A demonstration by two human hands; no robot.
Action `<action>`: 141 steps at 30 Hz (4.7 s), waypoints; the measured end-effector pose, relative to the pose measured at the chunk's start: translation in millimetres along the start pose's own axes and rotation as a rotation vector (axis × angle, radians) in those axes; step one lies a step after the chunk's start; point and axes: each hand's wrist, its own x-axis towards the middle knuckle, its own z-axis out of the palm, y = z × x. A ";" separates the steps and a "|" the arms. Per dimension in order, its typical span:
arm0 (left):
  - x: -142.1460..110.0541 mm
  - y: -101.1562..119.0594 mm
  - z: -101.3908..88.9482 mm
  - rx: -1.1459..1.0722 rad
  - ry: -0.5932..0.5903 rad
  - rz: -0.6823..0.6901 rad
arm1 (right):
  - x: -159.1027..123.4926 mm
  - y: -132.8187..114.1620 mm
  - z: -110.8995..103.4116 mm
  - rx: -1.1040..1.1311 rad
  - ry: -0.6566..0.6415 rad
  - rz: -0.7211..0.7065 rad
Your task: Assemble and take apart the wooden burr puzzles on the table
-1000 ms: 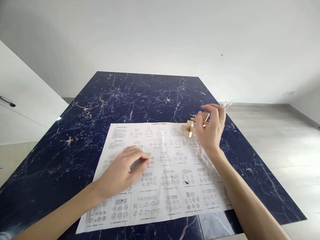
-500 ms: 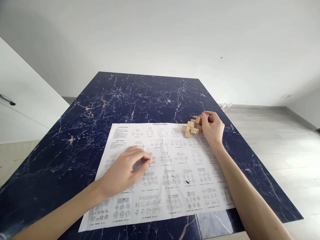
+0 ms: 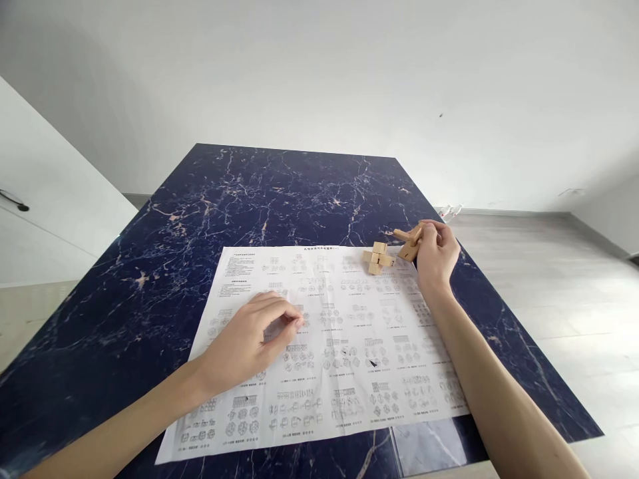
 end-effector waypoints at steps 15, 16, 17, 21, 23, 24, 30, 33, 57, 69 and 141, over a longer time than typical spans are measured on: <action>-0.2 -1.3 1.0 0.005 0.000 0.004 | -12.4 -57.9 -6.0 0.786 -0.484 0.380; -0.7 -1.5 1.2 0.008 -0.001 0.004 | -17.0 -60.7 -5.8 0.791 -0.550 0.356; -1.1 -1.6 1.3 0.010 -0.001 0.007 | -22.8 -63.4 -5.1 0.773 -0.618 0.326; -1.1 -1.1 1.2 0.015 0.007 0.015 | -58.1 -75.4 3.0 0.629 -0.851 0.208; -0.5 -0.5 0.9 0.015 0.006 0.010 | -79.2 -81.9 7.2 0.558 -0.999 0.158; -0.2 -0.3 0.9 0.015 0.002 0.007 | -89.2 -84.8 8.8 0.512 -1.085 0.125; -1.2 -0.6 1.5 -0.007 -0.006 -0.087 | -132.3 -90.5 12.1 0.381 -1.235 0.088; -2.8 -1.9 2.8 -0.021 0.032 -0.075 | -145.6 -88.4 13.2 0.235 -1.256 0.089; 2.6 0.6 -4.2 -0.138 -0.069 -0.129 | -172.0 -76.1 16.2 0.014 -1.159 -0.305; 3.4 0.6 -3.8 -0.211 0.073 -0.187 | -160.2 -79.8 19.8 -0.099 -1.123 -0.439; 14.7 -64.4 -42.5 0.610 0.552 -0.182 | -147.8 -78.6 17.3 -0.202 -1.068 -0.368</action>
